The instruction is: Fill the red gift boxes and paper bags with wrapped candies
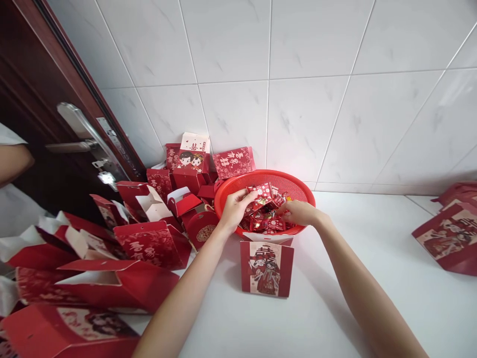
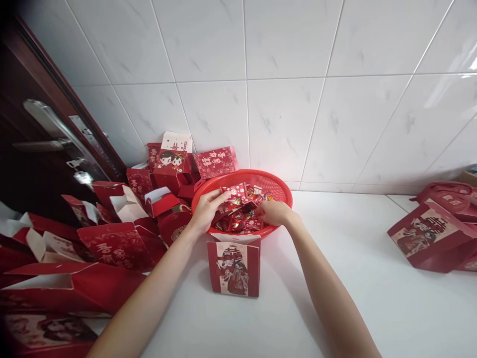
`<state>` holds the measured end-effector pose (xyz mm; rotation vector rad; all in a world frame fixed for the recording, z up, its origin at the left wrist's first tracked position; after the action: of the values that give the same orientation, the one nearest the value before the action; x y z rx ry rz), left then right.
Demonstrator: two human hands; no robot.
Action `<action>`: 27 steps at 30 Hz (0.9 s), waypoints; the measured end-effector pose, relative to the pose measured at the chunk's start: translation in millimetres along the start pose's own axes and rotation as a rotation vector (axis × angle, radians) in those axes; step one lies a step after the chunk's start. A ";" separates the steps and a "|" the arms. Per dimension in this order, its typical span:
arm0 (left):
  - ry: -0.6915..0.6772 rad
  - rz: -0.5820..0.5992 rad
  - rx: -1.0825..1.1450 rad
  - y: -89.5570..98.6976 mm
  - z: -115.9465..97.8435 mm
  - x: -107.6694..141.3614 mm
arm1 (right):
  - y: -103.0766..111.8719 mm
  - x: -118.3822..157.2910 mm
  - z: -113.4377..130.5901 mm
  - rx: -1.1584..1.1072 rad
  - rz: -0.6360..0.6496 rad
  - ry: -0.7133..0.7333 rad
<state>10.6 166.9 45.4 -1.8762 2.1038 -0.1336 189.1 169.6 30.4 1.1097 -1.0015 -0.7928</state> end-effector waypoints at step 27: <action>-0.065 -0.203 0.101 12.5 -6.5 -1.2 | 9.4 0.3 -16.5 -0.053 -0.099 -0.036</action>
<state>-3.1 168.8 48.2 -2.0009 1.8264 -0.2172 204.8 177.5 37.5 1.1094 -0.9557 -0.9174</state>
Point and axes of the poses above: each hand's wrist, its own x-axis away from the middle knuckle, its own y-axis out of the back of the hand, z = x × y, the point moved 6 cm from there along -x, towards the middle knuckle, and after that the axes turned 5 degrees about x, right-handed, at the moved point
